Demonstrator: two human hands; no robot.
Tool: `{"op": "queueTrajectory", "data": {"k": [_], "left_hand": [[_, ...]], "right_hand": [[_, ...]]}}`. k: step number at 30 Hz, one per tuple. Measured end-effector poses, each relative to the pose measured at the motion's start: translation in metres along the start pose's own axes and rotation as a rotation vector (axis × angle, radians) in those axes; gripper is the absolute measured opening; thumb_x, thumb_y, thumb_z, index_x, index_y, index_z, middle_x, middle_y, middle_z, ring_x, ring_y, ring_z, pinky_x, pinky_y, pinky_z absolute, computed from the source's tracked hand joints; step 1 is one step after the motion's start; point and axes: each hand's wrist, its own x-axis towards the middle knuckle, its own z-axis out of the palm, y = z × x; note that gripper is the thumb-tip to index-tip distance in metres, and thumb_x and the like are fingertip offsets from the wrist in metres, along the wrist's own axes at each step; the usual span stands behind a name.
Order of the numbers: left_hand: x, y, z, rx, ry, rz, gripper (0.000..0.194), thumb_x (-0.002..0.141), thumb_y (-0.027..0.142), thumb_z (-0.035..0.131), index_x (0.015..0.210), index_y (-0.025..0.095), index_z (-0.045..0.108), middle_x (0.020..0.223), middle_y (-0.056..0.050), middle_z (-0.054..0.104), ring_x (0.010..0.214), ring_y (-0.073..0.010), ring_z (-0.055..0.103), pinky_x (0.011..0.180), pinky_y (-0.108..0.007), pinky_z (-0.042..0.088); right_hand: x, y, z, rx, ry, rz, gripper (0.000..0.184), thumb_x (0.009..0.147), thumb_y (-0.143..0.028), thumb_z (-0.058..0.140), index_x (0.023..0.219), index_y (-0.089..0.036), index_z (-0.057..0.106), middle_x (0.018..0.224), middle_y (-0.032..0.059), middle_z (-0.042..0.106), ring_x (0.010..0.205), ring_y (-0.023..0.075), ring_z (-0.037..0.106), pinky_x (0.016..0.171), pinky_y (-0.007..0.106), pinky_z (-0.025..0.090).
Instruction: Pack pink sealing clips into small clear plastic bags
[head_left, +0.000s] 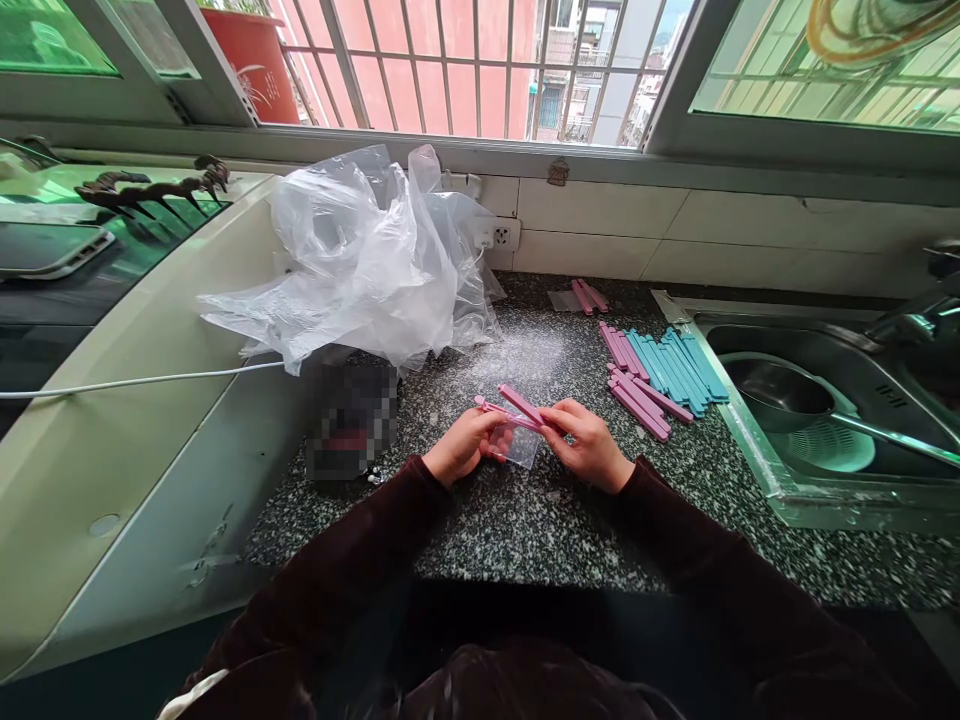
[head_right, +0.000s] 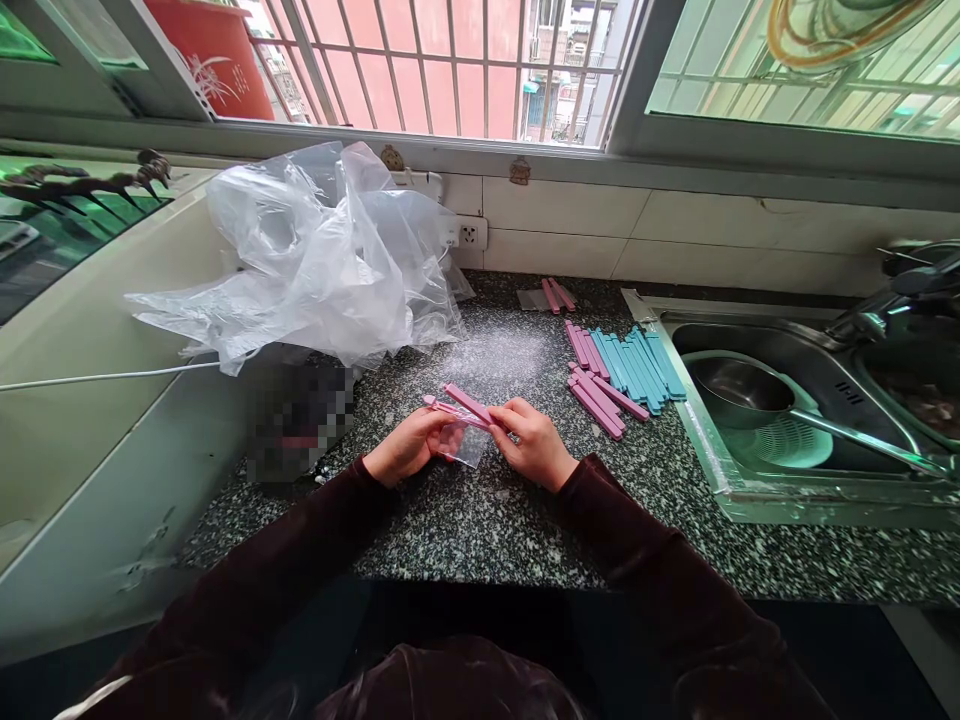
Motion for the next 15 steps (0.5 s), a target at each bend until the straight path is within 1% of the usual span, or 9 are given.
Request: {"op": "queueTrajectory", "data": {"k": [8, 12, 15], "left_hand": [[0.0015, -0.0015, 0.0004, 0.063, -0.047, 0.065, 0.020, 0.061, 0.029, 0.065, 0.069, 0.013, 0.057, 0.052, 0.004, 0.048, 0.044, -0.0065, 0.042, 0.043, -0.020, 0.033], [0.0025, -0.0029, -0.0014, 0.143, -0.061, 0.114, 0.022, 0.061, 0.032, 0.064, 0.069, 0.013, 0.056, 0.054, 0.003, 0.049, 0.045, -0.0075, 0.043, 0.044, -0.021, 0.033], [0.0022, -0.0027, -0.0028, 0.221, -0.078, 0.180, 0.024, 0.063, 0.034, 0.063, 0.068, 0.013, 0.054, 0.053, 0.004, 0.048, 0.046, -0.0077, 0.041, 0.045, -0.022, 0.033]], "right_hand": [[-0.0017, 0.0010, 0.0015, -0.031, -0.031, 0.006, 0.021, 0.086, -0.020, 0.049, 0.103, -0.018, 0.061, 0.079, 0.0047, 0.055, 0.070, 0.0134, 0.055, 0.063, 0.026, 0.050], [-0.0019, 0.0014, 0.0014, -0.053, -0.047, 0.003, 0.021, 0.086, -0.020, 0.048, 0.103, -0.019, 0.061, 0.080, 0.0048, 0.056, 0.071, 0.0137, 0.055, 0.063, 0.027, 0.050], [-0.0020, 0.0018, 0.0016, -0.053, -0.037, -0.010, 0.021, 0.086, -0.019, 0.049, 0.104, -0.019, 0.061, 0.080, 0.0047, 0.055, 0.071, 0.0137, 0.055, 0.064, 0.027, 0.050]]}}
